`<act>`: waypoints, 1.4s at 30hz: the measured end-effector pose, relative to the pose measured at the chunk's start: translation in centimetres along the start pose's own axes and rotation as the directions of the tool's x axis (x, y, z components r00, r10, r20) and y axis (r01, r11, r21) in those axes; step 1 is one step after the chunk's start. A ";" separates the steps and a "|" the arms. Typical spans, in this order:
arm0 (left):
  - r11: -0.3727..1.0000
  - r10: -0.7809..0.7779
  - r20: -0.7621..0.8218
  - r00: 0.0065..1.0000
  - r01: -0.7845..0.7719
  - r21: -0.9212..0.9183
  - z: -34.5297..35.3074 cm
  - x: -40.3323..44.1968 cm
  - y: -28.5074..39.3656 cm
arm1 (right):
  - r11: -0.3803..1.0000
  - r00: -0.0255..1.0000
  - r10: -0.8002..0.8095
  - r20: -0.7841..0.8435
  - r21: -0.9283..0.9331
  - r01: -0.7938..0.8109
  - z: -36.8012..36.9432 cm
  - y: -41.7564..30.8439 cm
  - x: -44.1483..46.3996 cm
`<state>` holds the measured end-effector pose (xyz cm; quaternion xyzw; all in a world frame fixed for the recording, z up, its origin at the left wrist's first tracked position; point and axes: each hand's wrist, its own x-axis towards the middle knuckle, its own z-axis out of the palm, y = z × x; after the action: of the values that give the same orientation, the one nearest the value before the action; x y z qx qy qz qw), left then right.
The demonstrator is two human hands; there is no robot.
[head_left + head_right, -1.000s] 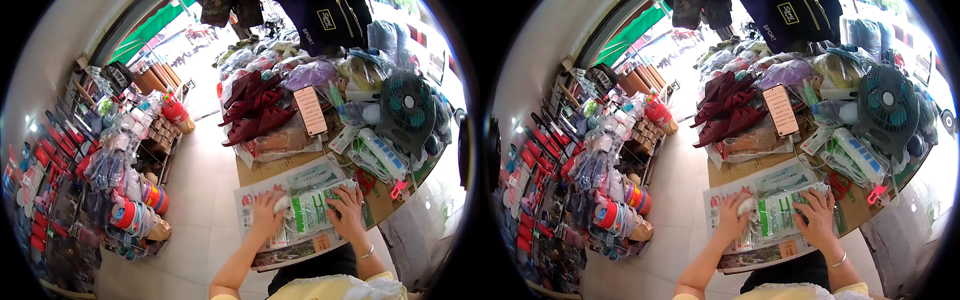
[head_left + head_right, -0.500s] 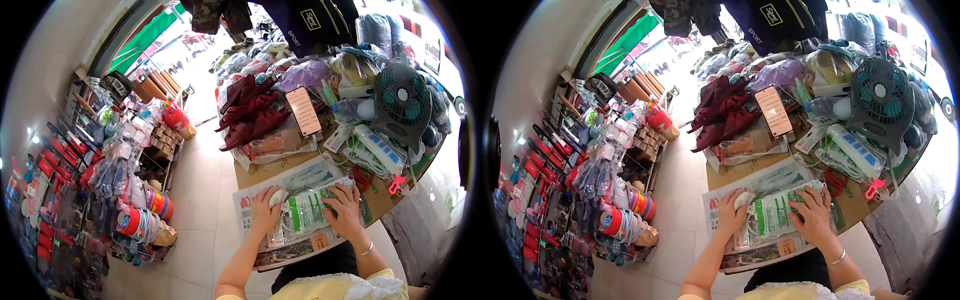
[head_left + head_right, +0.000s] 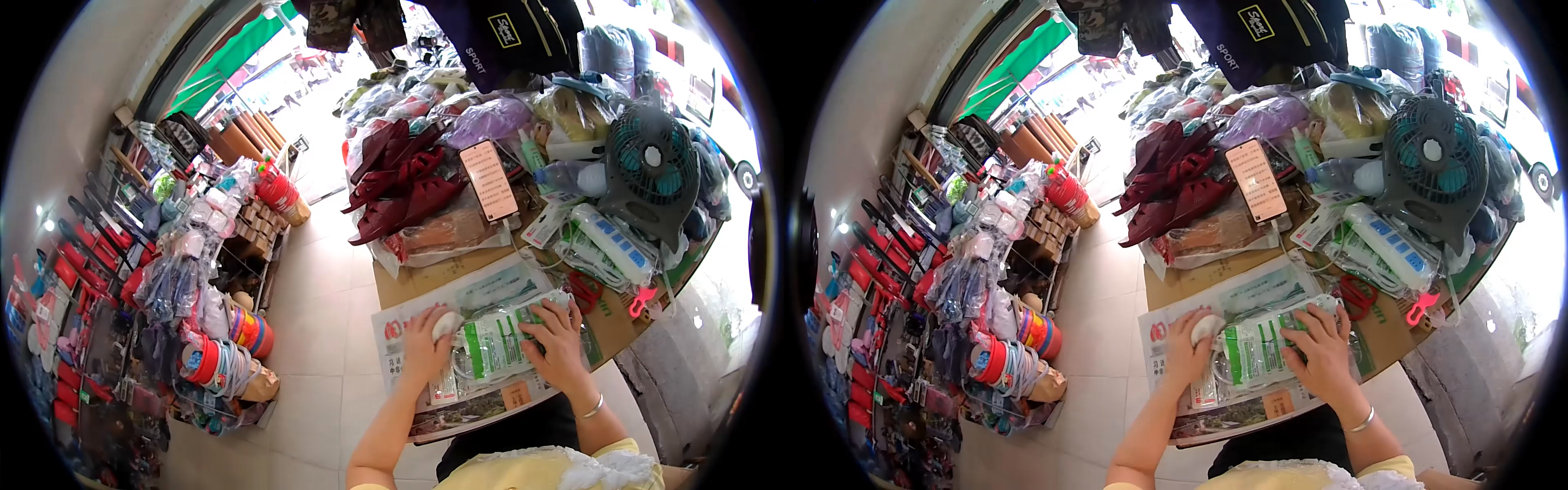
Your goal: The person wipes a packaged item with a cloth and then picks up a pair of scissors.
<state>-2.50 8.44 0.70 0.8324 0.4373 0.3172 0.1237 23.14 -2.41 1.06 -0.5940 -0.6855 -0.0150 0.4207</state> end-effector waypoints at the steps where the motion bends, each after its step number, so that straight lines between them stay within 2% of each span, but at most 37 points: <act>1: 0.999 -0.008 0.000 1.000 0.008 0.054 -0.3 -0.3 -0.6 | 1.000 1.000 0.003 0.000 -0.001 -0.003 0.0 0.0 0.0; 3: 0.995 -0.010 0.002 1.000 0.010 0.101 -0.2 -1.1 -0.3 | 1.000 1.000 0.003 0.002 -0.004 -0.003 -0.1 0.1 0.1; 5: 0.971 0.230 0.049 0.972 -0.233 0.049 -0.6 -2.4 3.0 | 1.000 1.000 0.007 0.010 -0.005 -0.007 -0.1 0.0 0.1; 7: 0.920 0.387 0.160 0.908 -0.391 -0.008 -0.6 -3.3 6.6 | 1.000 1.000 0.012 0.020 0.009 -0.012 -0.2 0.0 0.1; 8: 0.883 0.452 0.164 0.877 -0.466 0.055 -0.4 -3.7 7.6 | 1.000 1.000 0.012 0.027 0.001 -0.012 -0.2 -0.1 0.0; 11: 0.919 0.392 0.127 0.911 -0.393 -0.016 -0.3 -2.8 6.0 | 1.000 0.999 0.007 0.033 -0.023 -0.007 -0.1 -0.1 0.1; 13: 0.942 0.336 0.087 0.938 -0.336 -0.011 0.2 -2.1 2.5 | 1.000 1.000 0.002 0.025 -0.019 -0.002 -0.1 -0.1 0.1; 15: 0.997 0.035 0.009 0.999 -0.036 0.068 0.0 -1.2 0.4 | 1.000 1.000 0.001 0.022 -0.022 0.000 0.0 -0.1 0.1; 19: 0.991 0.119 -0.022 0.993 -0.117 0.071 -0.6 -1.5 1.7 | 1.000 1.000 0.002 0.017 -0.019 -0.001 0.1 0.0 0.1; 21: 0.937 0.345 0.100 0.933 -0.348 0.013 -0.5 -3.3 5.6 | 1.000 1.000 0.008 0.025 -0.023 -0.008 0.0 -0.1 0.2; 22: 0.941 0.337 0.102 0.936 -0.339 0.005 -0.4 -3.7 6.1 | 1.000 1.000 0.010 0.029 -0.025 -0.009 0.0 -0.2 0.2; 24: 0.905 0.426 0.105 0.899 -0.424 -0.039 -0.3 -3.6 6.6 | 1.000 0.999 0.006 0.036 -0.029 -0.005 0.0 -0.2 0.2; 28: 0.949 0.315 0.060 0.947 -0.314 -0.027 -0.8 -1.9 1.9 | 1.000 1.000 0.000 0.024 -0.031 0.001 0.0 -0.2 0.3; 30: 0.995 0.093 -0.002 0.996 -0.093 0.035 -1.3 -1.0 -0.4 | 0.999 1.000 -0.001 0.021 -0.033 0.001 0.1 -0.2 0.3; 33: 0.999 0.029 0.009 1.000 -0.029 -0.015 -1.9 -0.6 -1.2 | 1.000 1.000 0.006 0.018 -0.029 -0.005 0.1 -0.3 0.2; 34: 1.000 0.027 0.004 1.000 -0.027 -0.014 -2.0 -0.7 -0.9 | 1.000 1.000 0.010 0.018 -0.028 -0.009 0.1 -0.3 0.3; 36: 0.976 0.080 0.031 0.996 -0.072 -0.205 -2.1 -1.2 0.8 | 0.999 0.999 -0.017 0.030 -0.041 0.018 0.2 0.4 0.0; 37: 0.976 0.079 0.031 0.996 -0.071 -0.208 -2.3 -1.3 2.5 | 0.998 0.998 -0.036 0.045 -0.054 0.038 0.3 0.6 -0.2; 38: 0.937 0.155 0.000 0.988 -0.147 -0.316 -2.3 -1.5 4.5 | 0.998 0.998 -0.034 0.051 -0.058 0.037 0.0 0.3 -0.3; 40: 0.854 0.242 -0.080 0.967 -0.251 -0.456 -1.3 -2.3 7.2 | 0.982 0.974 -0.185 -0.134 0.006 0.188 -0.4 -0.7 -0.4; 41: 0.822 0.261 -0.124 0.957 -0.288 -0.491 -0.5 -2.5 8.2 | 0.981 0.972 -0.194 -0.132 0.002 0.196 0.3 -1.7 -0.5; 42: 0.779 0.222 -0.117 0.968 -0.248 -0.575 -0.1 -2.6 9.6 | 0.913 0.975 -0.166 -0.149 0.350 0.209 1.3 -3.4 -1.2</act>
<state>2.57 0.74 4.31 0.7946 0.2135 0.4671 0.3240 19.49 -3.69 1.17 -0.4356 -0.7048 0.0373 0.5587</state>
